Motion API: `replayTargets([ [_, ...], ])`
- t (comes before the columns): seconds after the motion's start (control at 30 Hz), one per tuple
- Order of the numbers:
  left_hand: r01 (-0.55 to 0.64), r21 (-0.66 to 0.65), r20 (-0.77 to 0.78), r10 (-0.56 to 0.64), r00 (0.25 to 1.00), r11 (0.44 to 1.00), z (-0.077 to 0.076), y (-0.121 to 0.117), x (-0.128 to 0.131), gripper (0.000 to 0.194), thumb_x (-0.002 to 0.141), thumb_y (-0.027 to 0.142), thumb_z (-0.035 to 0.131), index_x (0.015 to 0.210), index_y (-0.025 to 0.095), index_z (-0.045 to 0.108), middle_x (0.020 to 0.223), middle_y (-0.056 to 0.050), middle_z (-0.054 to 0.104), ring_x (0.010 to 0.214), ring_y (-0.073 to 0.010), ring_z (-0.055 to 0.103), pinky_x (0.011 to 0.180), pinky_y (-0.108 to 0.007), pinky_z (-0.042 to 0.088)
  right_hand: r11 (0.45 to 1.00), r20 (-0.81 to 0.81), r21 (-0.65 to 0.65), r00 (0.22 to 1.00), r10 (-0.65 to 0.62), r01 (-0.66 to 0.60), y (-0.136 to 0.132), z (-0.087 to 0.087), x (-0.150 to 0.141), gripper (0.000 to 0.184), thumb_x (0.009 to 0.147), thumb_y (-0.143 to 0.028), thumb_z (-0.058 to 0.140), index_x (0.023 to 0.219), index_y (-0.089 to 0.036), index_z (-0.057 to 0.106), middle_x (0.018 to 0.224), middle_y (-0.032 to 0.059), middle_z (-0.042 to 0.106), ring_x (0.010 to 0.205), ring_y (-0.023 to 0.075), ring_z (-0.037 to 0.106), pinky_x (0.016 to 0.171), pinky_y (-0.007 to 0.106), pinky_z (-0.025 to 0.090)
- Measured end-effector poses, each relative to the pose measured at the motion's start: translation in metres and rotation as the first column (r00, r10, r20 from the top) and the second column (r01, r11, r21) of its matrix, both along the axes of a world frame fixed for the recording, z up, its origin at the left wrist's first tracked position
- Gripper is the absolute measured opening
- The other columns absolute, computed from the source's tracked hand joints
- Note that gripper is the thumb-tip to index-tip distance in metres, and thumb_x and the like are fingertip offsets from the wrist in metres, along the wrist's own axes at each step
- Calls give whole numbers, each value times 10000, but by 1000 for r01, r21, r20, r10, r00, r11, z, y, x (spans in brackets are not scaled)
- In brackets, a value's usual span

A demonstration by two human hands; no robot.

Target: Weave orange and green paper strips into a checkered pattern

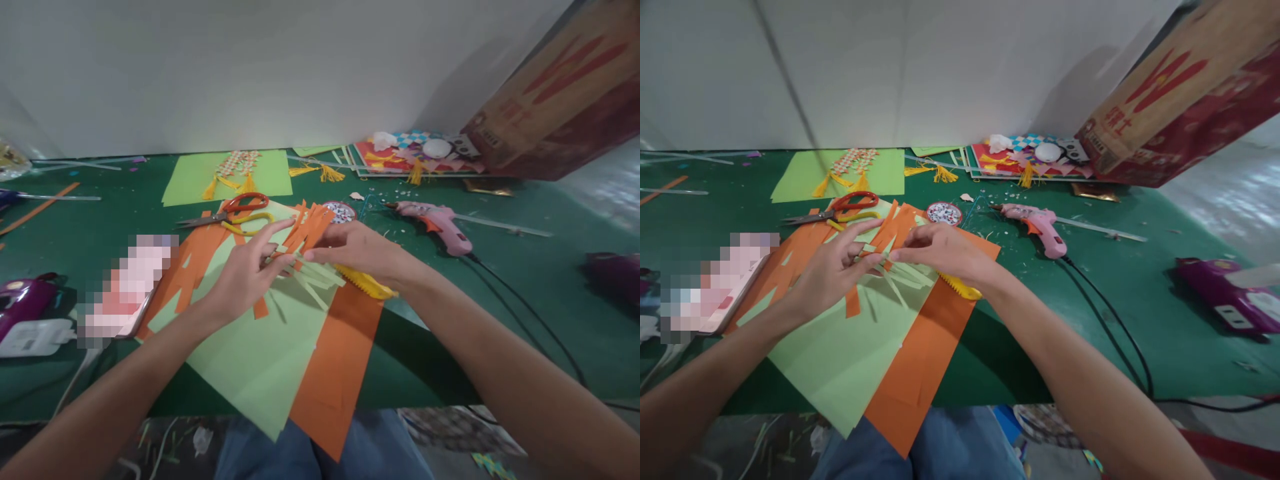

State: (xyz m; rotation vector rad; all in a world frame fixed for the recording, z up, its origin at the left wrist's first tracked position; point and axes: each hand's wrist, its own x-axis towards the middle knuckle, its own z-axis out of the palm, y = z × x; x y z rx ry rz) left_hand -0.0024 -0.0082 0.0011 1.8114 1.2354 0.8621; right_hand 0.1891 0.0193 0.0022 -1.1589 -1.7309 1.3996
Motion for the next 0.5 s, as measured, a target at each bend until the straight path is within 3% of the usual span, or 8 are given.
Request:
replayTargets([
  [0.27,-28,-52,37,30,999,998,0,-1,2,434,861,416,526,1263,254,507,591,42,560,620,-178,665,654,-311,569,979,-117,-109,976,-183,170,-3,-6,-10,315,584,-389,763,501,-176,547,509,-48,462,513,73,403,493,249,282],
  [0.5,-26,-97,92,36,995,995,-2,1,2,431,856,421,528,1248,242,510,622,38,567,639,-198,695,644,-296,562,957,-152,-151,951,-271,248,-6,-5,-15,304,575,-395,761,556,-168,559,560,-45,498,543,77,434,522,252,319],
])
